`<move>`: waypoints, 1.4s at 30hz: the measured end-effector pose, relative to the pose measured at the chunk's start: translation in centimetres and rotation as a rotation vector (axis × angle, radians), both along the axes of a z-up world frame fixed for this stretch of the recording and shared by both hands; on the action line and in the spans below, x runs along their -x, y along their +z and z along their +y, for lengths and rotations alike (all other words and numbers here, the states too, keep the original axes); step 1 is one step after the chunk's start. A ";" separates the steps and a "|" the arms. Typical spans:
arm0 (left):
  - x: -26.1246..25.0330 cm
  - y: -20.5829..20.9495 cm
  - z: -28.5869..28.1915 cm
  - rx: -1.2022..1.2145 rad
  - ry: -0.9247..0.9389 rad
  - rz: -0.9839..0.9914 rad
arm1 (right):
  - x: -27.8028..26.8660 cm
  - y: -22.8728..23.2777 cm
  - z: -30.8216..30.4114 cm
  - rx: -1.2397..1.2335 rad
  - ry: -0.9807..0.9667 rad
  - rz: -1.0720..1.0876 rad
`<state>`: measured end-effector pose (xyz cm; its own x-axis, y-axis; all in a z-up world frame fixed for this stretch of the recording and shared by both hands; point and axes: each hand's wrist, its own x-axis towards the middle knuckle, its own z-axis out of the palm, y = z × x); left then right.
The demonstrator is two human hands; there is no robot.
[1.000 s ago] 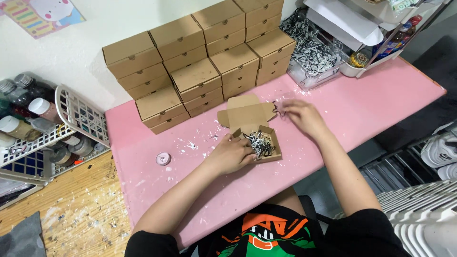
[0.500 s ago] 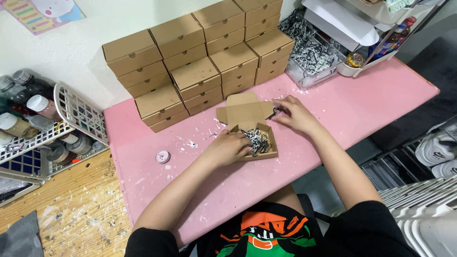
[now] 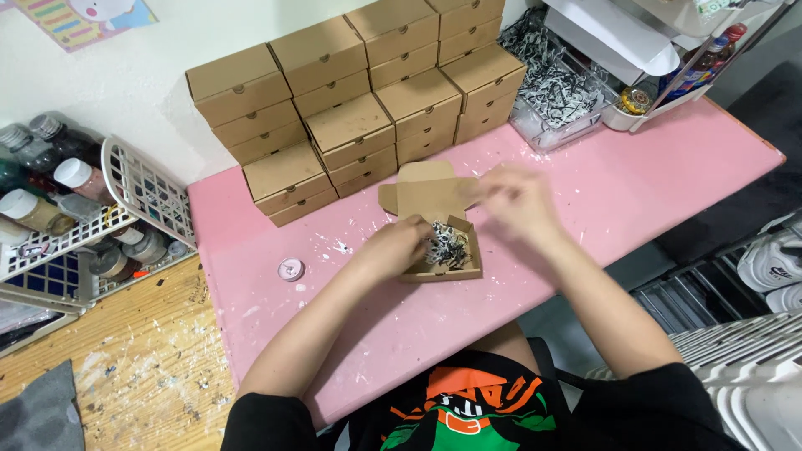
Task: Packing small candle or cosmetic containers into cardboard boxes with shredded paper filling.
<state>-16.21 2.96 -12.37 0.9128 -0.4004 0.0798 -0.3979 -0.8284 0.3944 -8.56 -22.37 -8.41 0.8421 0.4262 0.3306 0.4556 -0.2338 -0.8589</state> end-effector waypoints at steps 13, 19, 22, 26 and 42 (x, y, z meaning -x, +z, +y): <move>1.4 -0.6 -2.8 -0.034 -0.218 -0.036 | -12.1 -7.3 -1.3 0.358 -0.212 -0.033; 1.0 -1.2 -2.0 -0.023 -0.193 0.114 | -13.5 -11.6 -0.9 0.373 -0.248 -0.217; 1.1 0.2 -1.3 0.015 -0.196 0.115 | -13.8 -11.4 -1.2 0.424 -0.188 -0.310; 0.5 1.6 0.3 0.033 -0.124 0.075 | -12.4 -7.3 -1.0 0.135 -0.204 0.025; 1.6 1.3 -1.1 -0.225 -0.094 0.163 | 2.5 -1.4 2.1 0.634 0.516 -0.722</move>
